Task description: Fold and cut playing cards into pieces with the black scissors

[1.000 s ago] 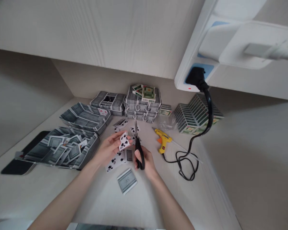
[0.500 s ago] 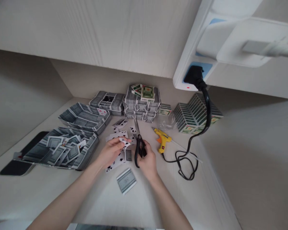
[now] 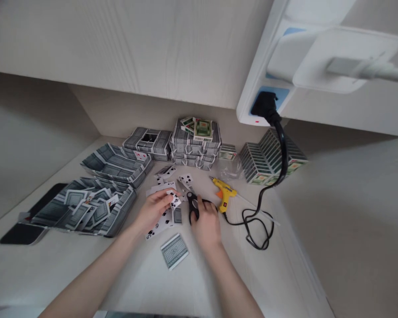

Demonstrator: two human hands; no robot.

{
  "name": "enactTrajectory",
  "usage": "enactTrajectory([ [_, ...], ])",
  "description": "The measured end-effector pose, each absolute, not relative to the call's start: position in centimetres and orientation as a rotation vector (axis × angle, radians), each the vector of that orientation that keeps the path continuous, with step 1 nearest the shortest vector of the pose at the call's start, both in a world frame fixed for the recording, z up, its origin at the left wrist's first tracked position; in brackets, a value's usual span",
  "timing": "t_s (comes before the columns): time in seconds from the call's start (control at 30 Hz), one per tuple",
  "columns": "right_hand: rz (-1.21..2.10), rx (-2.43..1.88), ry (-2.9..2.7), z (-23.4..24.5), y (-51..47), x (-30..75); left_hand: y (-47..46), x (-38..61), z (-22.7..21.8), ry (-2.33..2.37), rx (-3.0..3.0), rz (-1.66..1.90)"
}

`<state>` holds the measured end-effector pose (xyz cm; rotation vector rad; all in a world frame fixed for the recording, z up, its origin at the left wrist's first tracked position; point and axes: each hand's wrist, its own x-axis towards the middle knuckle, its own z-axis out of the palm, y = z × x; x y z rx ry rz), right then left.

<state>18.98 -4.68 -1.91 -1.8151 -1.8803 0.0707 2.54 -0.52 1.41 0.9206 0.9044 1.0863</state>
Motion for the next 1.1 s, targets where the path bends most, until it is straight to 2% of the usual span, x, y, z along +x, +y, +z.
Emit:
enactTrajectory([
  [0.17, 0.152, -1.719, -1.797, -0.8, -4.8, 18.8, -0.4, 2.5, 1.1, 0.894, 0.903, 1.117],
  [0.33, 0.489, -1.375, -1.676, 0.8, -5.5, 17.7, -0.9, 2.9, 1.5, 0.912, 1.034, 1.074],
  [0.47, 0.77, -1.296, -1.528, 0.2, -5.8, 16.9, -1.4, 3.6, 1.7, 0.905, 1.037, 1.038],
  [0.63, 0.913, -1.294, -1.331, -0.5, -5.5, 16.9, -1.6, 3.9, 1.8, 0.929, 1.059, 1.047],
  [0.8, 1.137, -1.108, -1.19, -0.1, -5.4, 17.1, -1.5, 3.6, 2.1, 0.94, 1.092, 1.079],
  [1.1, 1.237, -1.016, -1.104, 0.8, -5.5, 17.3, -1.6, 3.7, 1.8, 0.851, 1.011, 0.993],
])
